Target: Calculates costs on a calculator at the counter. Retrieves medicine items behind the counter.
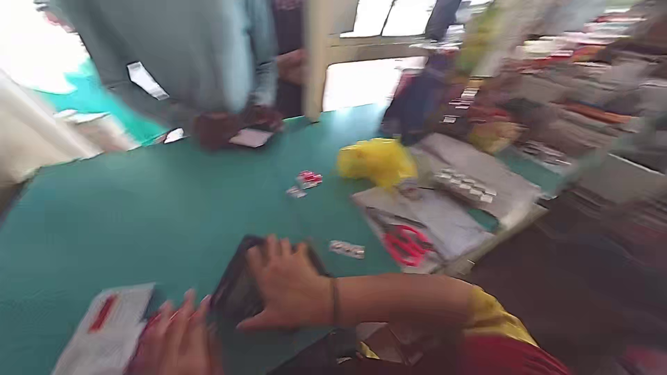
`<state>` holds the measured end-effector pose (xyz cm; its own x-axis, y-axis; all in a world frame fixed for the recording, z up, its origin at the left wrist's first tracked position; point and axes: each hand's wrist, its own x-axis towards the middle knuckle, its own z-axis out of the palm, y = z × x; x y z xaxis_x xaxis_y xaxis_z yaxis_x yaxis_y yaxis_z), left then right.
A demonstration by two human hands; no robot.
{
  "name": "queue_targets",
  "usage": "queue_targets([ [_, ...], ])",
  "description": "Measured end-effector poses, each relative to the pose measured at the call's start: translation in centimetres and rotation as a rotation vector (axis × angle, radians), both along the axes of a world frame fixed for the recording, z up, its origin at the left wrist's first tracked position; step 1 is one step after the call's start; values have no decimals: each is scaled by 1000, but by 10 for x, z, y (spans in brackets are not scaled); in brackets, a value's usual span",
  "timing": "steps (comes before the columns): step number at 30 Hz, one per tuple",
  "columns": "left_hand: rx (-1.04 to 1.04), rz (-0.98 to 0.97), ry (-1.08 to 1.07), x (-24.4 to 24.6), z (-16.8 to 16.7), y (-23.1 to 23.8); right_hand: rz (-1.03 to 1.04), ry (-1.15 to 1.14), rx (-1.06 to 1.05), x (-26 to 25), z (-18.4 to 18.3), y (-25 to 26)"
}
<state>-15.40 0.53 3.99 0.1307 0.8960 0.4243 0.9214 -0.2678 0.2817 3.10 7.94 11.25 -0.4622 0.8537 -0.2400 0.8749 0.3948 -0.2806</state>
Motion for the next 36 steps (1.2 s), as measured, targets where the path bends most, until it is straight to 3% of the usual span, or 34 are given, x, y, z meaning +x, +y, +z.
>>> queue_targets([
  [3,130,93,-177,9,-7,-3,-55,-47,-15,4,5,-1],
  [5,168,92,-261,14,-7,-5,-63,23,128,27,4,-7],
  [8,171,56,-314,25,-8,-9,31,335,421,72,-7,-26],
  [10,146,38,-317,32,-6,-9,135,557,440,84,-21,-38],
  [12,123,20,-318,38,-6,-7,234,642,424,77,-36,-50],
  [16,91,-31,-374,43,-8,-8,390,576,574,54,-52,-56],
  [23,61,-203,-518,34,-21,-10,377,451,656,46,-58,-55],
  [26,73,-211,-469,34,-20,-10,363,457,601,49,-58,-52],
  [30,78,-69,-302,44,-19,-7,272,597,553,66,-46,-46],
  [36,29,-126,-319,42,-18,-7,312,561,573,70,-44,-40],
])
